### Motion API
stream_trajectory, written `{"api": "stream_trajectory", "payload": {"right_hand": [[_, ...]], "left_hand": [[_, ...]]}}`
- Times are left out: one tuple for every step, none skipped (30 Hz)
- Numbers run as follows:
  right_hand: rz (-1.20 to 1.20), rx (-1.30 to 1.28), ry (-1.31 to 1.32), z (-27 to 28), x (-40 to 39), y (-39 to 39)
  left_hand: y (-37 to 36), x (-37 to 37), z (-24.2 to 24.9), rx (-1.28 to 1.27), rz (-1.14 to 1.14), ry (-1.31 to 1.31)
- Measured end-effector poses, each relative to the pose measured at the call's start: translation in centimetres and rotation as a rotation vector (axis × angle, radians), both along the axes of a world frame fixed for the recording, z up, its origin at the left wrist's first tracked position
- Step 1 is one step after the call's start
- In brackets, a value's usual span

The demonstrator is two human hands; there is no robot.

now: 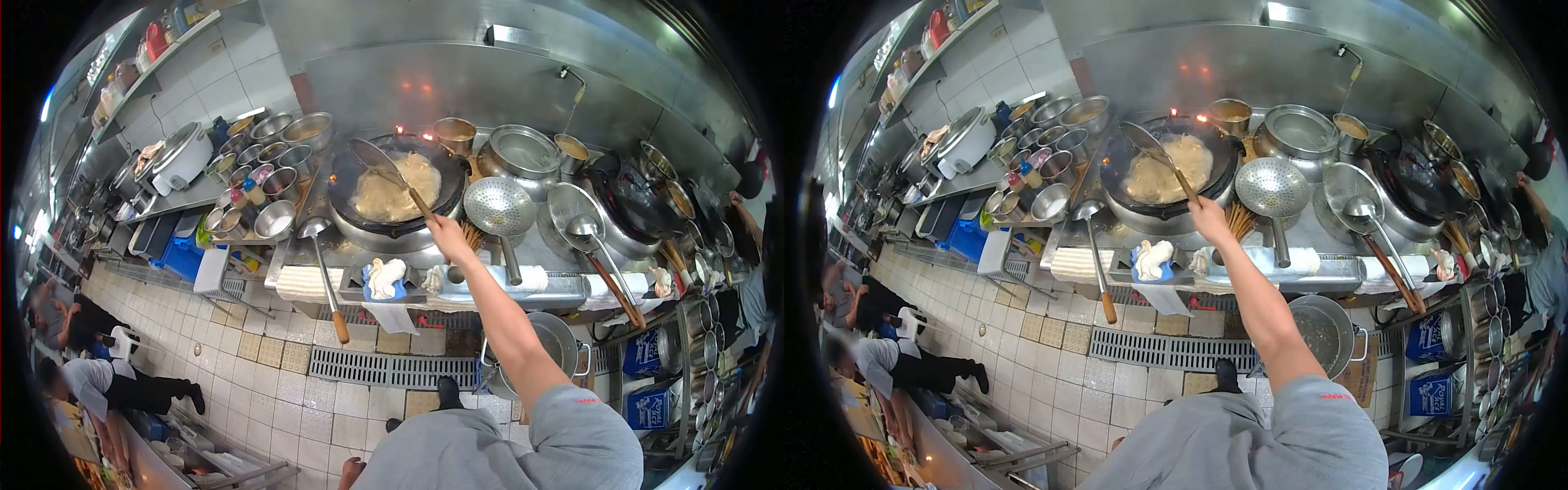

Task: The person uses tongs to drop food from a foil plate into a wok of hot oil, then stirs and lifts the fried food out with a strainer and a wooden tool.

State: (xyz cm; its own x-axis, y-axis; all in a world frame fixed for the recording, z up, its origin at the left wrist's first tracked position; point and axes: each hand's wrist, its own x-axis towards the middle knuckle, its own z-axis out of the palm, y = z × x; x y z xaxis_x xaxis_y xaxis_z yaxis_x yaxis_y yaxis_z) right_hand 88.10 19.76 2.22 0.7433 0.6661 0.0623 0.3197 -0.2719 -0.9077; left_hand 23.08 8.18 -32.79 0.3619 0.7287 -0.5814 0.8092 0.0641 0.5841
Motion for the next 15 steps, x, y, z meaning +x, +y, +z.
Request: {"api": "stream_trajectory", "payload": {"right_hand": [[-0.01, -0.018, 0.058, 0.3, 0.0, 0.6], [-0.007, -0.017, 0.056, 0.5, -0.5, 0.4], [-0.046, 0.025, -0.1, 0.6, -1.4, 0.1], [-0.082, 0.069, -0.256, 0.8, -2.1, 0.1], [-0.071, 0.071, -0.26, 0.2, -1.9, 0.4], [-0.082, 0.058, -0.173, -0.9, -1.5, 0.6], [-0.096, 0.042, -0.083, -2.8, -0.8, 0.6], [-0.079, 0.083, -0.05, -4.8, 1.1, 1.4], [-0.077, 0.084, -0.05, -3.4, 1.1, 1.1], [-0.096, 0.075, 0.079, -0.4, 0.7, 0.4], [-0.114, 0.061, 0.211, 1.4, 0.3, 0.0], [-0.095, 0.084, 0.017, 1.3, 0.6, -0.5], [-0.097, 0.085, 0.013, 0.6, 0.8, -0.4], [-0.17, 0.1, -0.115, -0.7, 1.0, -0.3], [-0.244, 0.113, -0.243, -2.6, 1.6, 0.1]], "left_hand": [[-0.2, -0.1, 0.7, -0.001, -0.001, 0.002], [0.0, 0.6, 2.5, -0.086, 0.047, 0.006], [0.2, 1.2, 3.9, -0.169, 0.098, 0.007], [0.2, 2.0, 5.3, -0.168, 0.107, 0.003], [0.1, 2.4, 5.9, -0.17, 0.155, 0.012], [-0.3, 2.7, 6.6, -0.175, 0.201, 0.024], [-0.7, 2.5, 6.9, -0.179, 0.206, 0.028], [-1.2, 1.7, 5.9, -0.101, 0.155, -0.027], [-1.4, 0.7, 4.1, -0.019, 0.102, -0.086], [-1.6, -1.1, 0.9, -0.014, 0.106, -0.092], [-2.0, -1.5, -0.6, 0.091, 0.073, -0.094], [-2.3, -0.5, -0.2, 0.195, 0.038, -0.093], [-2.1, -0.3, -0.5, 0.195, 0.036, -0.098], [-2.1, -0.4, -0.8, 0.143, 0.006, -0.088], [-2.1, -0.6, -1.3, 0.088, -0.025, -0.076]]}}
